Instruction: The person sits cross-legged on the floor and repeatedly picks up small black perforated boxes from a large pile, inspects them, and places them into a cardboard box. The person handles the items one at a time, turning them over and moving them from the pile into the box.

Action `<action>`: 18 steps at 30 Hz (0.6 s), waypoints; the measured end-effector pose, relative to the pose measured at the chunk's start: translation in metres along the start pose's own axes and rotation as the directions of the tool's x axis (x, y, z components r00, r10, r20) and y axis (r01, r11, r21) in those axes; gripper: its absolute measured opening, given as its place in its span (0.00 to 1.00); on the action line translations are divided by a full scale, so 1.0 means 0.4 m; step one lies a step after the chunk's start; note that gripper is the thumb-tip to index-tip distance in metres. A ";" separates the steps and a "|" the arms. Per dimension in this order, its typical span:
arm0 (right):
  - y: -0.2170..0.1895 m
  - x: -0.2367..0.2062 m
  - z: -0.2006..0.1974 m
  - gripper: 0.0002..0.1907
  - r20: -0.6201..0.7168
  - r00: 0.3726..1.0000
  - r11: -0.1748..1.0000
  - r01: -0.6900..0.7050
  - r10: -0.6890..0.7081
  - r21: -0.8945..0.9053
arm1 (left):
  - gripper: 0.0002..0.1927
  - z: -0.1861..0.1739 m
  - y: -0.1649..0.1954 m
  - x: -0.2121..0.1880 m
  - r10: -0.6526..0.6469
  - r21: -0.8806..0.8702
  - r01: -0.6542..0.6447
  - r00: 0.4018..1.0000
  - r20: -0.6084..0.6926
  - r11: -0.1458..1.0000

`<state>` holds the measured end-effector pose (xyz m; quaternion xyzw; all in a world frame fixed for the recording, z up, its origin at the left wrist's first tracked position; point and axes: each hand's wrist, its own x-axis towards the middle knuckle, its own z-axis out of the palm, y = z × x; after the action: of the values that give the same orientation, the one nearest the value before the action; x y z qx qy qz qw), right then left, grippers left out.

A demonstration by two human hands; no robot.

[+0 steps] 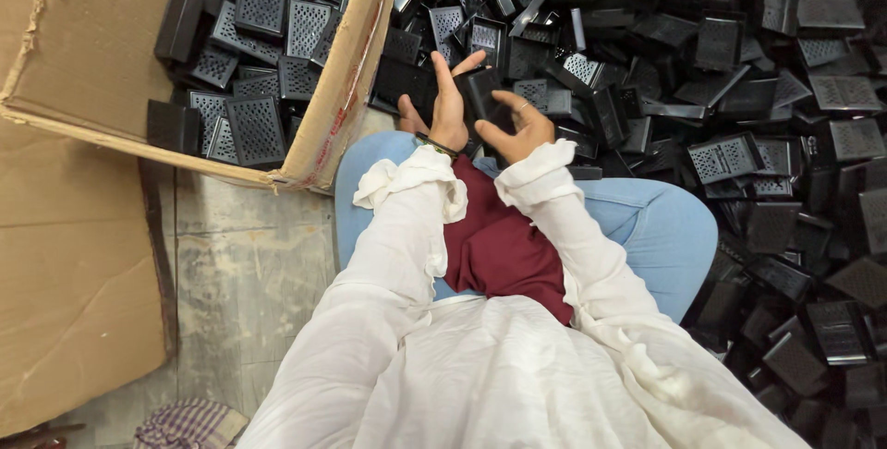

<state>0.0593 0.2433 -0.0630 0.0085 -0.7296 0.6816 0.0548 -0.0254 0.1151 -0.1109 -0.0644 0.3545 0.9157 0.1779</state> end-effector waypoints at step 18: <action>-0.045 0.004 -0.007 0.30 -0.009 0.997 0.990 -0.076 0.075 -0.119 | 0.47 0.012 -0.014 0.001 0.024 -0.010 -0.024 0.999 0.026 1.000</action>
<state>0.0593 0.2448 -0.0449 -0.0239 -0.7686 0.6385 0.0310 -0.0235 0.1221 -0.1109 -0.0490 0.3482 0.9203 0.1713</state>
